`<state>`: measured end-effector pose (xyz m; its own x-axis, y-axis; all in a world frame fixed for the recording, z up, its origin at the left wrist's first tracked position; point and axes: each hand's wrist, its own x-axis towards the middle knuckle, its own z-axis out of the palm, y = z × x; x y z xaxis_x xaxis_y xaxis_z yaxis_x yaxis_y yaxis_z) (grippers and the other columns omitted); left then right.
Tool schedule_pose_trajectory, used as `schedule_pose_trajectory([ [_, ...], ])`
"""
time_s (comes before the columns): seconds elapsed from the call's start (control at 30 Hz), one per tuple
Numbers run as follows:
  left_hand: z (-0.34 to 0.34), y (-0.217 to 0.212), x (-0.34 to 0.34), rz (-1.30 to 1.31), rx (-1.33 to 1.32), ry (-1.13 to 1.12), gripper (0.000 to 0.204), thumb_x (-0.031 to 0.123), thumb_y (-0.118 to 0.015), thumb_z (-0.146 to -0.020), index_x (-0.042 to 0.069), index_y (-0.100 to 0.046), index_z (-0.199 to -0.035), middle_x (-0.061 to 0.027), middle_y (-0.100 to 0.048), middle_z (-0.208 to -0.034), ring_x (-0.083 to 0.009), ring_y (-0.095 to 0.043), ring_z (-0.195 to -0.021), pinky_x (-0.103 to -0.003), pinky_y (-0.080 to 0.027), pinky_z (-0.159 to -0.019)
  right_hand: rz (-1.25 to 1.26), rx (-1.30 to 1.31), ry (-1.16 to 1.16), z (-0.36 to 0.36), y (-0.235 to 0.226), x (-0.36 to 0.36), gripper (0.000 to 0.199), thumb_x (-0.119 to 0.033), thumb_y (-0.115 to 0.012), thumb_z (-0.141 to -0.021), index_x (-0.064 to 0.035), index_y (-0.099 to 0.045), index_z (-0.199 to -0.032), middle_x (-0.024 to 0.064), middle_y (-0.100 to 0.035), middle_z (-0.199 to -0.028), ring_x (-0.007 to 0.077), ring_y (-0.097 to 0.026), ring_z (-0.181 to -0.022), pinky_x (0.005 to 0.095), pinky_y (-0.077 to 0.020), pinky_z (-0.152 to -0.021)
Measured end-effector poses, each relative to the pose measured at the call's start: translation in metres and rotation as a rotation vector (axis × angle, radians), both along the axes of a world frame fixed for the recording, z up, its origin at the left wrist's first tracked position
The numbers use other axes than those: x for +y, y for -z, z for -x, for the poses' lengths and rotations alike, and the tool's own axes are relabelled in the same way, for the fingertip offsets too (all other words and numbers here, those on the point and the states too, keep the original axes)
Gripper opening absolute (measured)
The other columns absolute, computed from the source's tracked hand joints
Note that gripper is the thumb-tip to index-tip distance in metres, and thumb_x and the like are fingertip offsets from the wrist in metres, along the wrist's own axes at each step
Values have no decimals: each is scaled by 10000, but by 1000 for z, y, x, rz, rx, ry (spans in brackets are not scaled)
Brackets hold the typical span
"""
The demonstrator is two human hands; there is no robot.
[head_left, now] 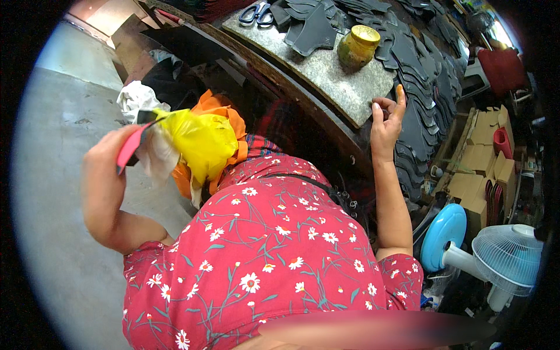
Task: The person repeatedly picks up black and pink shoe sole pieces from a table, rubs their edges with a small yellow container, and places them back. The person also handles a yellow plastic bag and a white cloth during the process.
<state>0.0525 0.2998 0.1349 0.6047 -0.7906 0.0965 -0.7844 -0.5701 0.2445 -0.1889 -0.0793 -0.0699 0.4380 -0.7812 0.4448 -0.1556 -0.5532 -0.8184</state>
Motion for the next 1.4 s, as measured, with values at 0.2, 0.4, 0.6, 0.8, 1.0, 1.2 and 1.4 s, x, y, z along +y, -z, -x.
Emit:
schedule_pose_trajectory([
  [0.2,15,-9,-33,542,102,180,317,-4,-514,-876,-13,-679,-1146,-130,-708,-999,-230,-672,-869,-305,-501,-767,-70,-17,3,1,-2,2,674,-29,-581,-935,-89,-259,-1524,80,-657,-1000,136,-611,-887,278,-487,-824],
  [0.4,11,64,-145,732,699,504,290,41,-599,-956,-5,-627,-1241,-38,-680,-953,-81,-623,-794,-241,-527,-664,13,-142,64,3,1,-5,690,-74,-593,-931,-73,-246,-1528,69,-673,-981,135,-633,-865,281,-504,-803],
  [0.6,39,151,-256,700,1530,291,306,87,-638,-930,-29,-552,-1199,-81,-658,-949,-185,-681,-684,-285,-592,-588,-214,-373,-11,7,-13,-6,704,-218,-565,-967,-51,-195,-1543,84,-646,-1060,135,-595,-955,276,-460,-883],
  [0.8,37,160,-280,722,1566,306,326,70,-636,-924,-22,-517,-1214,-95,-659,-953,-192,-690,-706,-294,-608,-580,-474,-448,-39,15,-55,1,901,-381,-571,-960,-92,19,-1577,145,-627,-1186,199,-589,-1098,345,-448,-972],
  [1.0,43,135,-263,666,1613,382,350,83,-667,-911,-11,-546,-1226,-103,-676,-994,-192,-690,-712,-302,-608,-558,-318,-269,-110,5,-72,13,991,55,-640,-862,-95,26,-1580,165,-639,-1191,206,-644,-1048,326,-513,-910],
  [1.2,19,109,-238,579,1257,286,271,97,-662,-928,-11,-596,-1167,-56,-675,-893,-121,-644,-623,-262,-524,-514,-298,-389,15,32,-88,-6,859,172,-530,-836,-93,-171,-1570,154,-582,-1266,189,-640,-1037,315,-541,-907],
  [1.4,73,126,-245,550,-145,795,424,110,-670,-768,98,-653,-1192,-88,-644,-1044,-280,-649,-899,-334,-551,-754,-199,-548,196,82,-120,-11,783,92,-549,-868,-135,-232,-1546,169,-605,-1180,250,-668,-965,373,-599,-829],
])
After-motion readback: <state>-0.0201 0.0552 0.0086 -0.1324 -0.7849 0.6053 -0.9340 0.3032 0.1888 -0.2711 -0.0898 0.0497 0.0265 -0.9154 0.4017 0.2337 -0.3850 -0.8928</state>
